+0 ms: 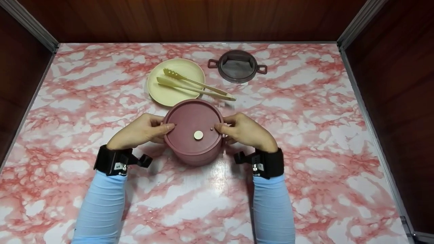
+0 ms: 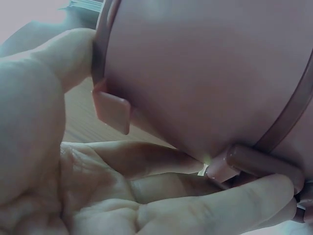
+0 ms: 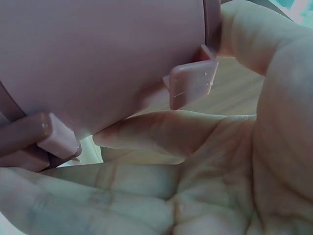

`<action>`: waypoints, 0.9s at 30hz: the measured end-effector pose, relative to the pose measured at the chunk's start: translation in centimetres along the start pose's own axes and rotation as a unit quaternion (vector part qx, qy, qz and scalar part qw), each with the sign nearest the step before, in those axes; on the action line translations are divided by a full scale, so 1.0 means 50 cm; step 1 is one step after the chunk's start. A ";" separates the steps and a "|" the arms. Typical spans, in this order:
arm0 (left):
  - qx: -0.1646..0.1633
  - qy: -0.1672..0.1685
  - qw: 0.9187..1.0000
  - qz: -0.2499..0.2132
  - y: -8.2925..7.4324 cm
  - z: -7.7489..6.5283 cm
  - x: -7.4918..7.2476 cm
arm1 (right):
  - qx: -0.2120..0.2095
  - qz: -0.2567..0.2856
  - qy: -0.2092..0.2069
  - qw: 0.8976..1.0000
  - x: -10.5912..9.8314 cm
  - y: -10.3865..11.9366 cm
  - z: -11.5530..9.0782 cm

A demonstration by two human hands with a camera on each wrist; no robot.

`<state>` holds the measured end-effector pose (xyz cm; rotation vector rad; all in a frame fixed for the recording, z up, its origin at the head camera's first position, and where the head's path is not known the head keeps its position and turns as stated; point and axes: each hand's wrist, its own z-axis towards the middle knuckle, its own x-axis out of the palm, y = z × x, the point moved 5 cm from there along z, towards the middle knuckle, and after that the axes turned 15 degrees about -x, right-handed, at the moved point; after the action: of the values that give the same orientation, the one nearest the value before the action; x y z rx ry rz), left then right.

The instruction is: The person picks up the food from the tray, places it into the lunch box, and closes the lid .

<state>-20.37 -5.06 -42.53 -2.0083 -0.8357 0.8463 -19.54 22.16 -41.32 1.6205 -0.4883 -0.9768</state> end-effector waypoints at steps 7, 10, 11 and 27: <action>0.001 -0.002 1.000 -0.012 0.000 -0.001 -0.001 | 0.000 0.018 -0.003 1.000 -0.003 -0.003 -0.002; 0.004 -0.003 1.000 -0.017 0.001 -0.003 -0.002 | -0.003 0.023 -0.004 1.000 -0.006 -0.003 -0.005; 0.005 -0.004 1.000 -0.017 0.001 -0.004 -0.002 | -0.003 0.021 -0.006 1.000 -0.007 -0.002 -0.006; 0.025 -0.010 1.000 0.000 -0.009 -0.011 -0.004 | -0.009 0.021 -0.004 1.000 -0.006 0.006 -0.010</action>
<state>-20.18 -5.21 -41.87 -1.9603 -0.8173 0.8804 -19.26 22.58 -40.95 1.5855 -0.5163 -0.9546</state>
